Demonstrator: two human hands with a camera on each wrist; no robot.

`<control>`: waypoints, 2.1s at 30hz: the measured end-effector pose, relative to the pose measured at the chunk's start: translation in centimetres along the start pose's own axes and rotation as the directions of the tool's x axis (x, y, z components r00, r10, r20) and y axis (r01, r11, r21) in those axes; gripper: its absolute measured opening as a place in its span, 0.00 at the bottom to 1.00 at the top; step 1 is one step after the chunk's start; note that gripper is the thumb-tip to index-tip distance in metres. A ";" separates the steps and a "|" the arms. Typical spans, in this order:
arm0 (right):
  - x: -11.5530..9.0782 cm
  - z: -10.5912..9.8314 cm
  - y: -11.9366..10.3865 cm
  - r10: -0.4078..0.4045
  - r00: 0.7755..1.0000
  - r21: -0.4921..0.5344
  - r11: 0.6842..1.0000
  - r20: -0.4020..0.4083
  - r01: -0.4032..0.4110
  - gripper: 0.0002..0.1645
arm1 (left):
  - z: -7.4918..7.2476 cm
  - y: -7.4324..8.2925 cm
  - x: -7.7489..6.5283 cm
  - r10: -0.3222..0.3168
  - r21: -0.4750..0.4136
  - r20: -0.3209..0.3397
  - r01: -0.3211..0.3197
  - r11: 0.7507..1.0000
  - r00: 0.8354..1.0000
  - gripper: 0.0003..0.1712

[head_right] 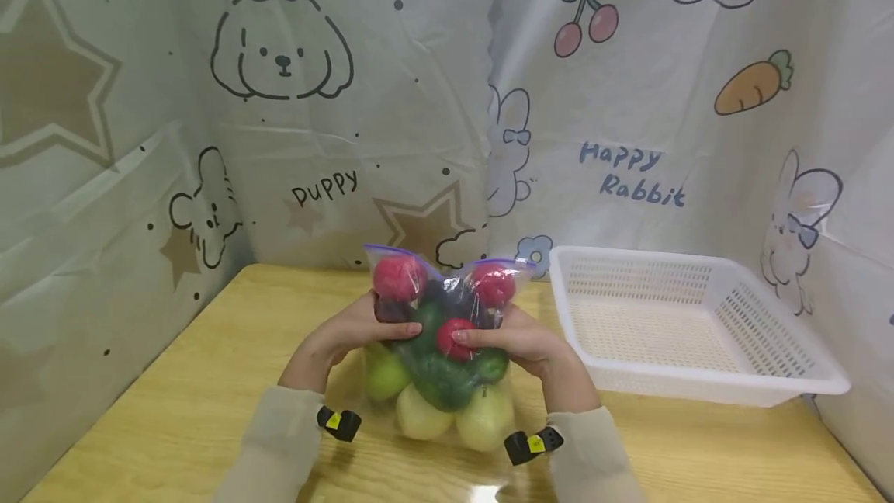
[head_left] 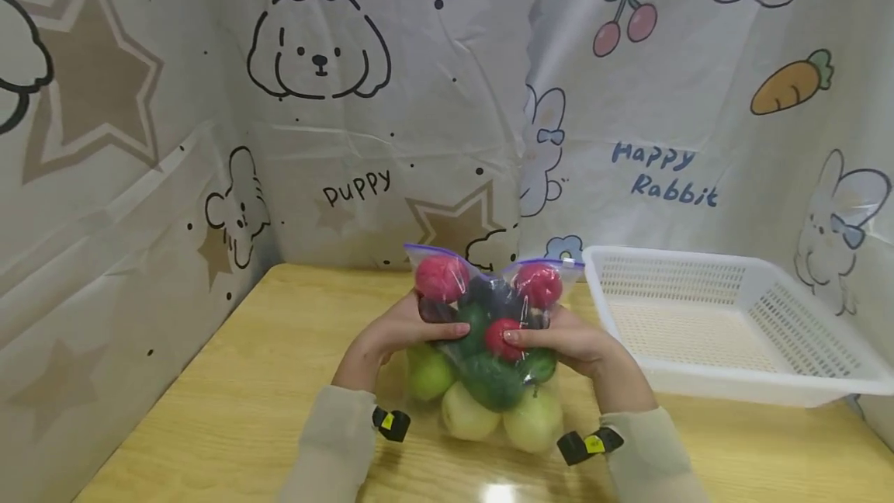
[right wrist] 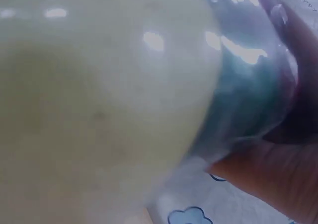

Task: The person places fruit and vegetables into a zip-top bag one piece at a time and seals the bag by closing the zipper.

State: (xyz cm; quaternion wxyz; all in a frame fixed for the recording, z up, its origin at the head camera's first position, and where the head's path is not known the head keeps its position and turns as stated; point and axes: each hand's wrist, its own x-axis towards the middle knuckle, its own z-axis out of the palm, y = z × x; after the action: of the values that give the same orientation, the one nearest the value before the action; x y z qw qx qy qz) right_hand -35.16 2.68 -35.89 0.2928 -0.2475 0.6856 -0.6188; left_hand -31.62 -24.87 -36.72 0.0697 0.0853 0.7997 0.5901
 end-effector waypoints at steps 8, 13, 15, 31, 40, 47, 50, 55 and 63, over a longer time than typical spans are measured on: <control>-0.1 -1.0 0.3 -0.019 0.992 -0.069 0.998 -0.126 0.010 0.52 | -0.2 -0.3 0.2 -0.009 -0.066 0.017 0.010 0.998 1.000 0.53; -0.1 -1.1 0.5 0.012 0.997 -0.048 0.999 -0.071 -0.015 0.50 | 0.0 -0.7 0.5 -0.044 -0.174 0.012 0.046 0.984 0.999 0.51; -0.2 -1.1 0.6 0.048 0.997 -0.058 0.997 -0.060 -0.052 0.47 | 0.1 -0.6 0.4 -0.057 -0.194 0.053 0.066 0.979 0.997 0.48; -0.5 -1.0 -0.1 -0.019 0.998 -0.199 0.980 0.059 0.030 0.46 | 1.1 -2.0 0.9 -0.155 -0.324 0.047 0.162 0.932 0.987 0.29; -0.5 -1.4 0.7 0.035 0.996 0.029 0.999 -0.077 -0.033 0.34 | 1.3 -0.8 0.2 -0.048 -0.296 0.131 0.085 0.951 0.990 0.45; -0.5 -1.0 0.3 -0.034 0.998 -0.107 0.994 -0.045 0.029 0.50 | 1.0 -1.7 0.3 -0.022 -0.306 0.152 0.068 0.949 0.988 0.56; -0.1 -0.9 0.4 -0.036 0.998 -0.095 0.995 -0.060 0.030 0.51 | 0.8 -1.9 0.4 -0.070 -0.278 0.140 0.107 0.955 0.988 0.60; 0.8 -0.8 1.4 0.026 0.990 -0.033 0.999 -0.142 -0.031 0.49 | 0.8 -1.8 0.6 -0.178 -0.228 0.114 0.200 0.953 0.977 0.52; 0.6 0.0 1.6 0.180 0.942 -0.143 0.963 -0.285 -0.228 0.46 | 1.3 -2.1 1.0 -0.237 -0.238 0.082 0.250 0.939 0.968 0.44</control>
State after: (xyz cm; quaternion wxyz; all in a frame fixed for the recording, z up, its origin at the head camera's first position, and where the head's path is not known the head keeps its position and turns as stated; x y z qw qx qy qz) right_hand -35.57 2.48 -37.50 0.2369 -0.1133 0.7924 -0.5506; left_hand -32.43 -24.07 -39.16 0.1728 -0.0082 0.7226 0.6692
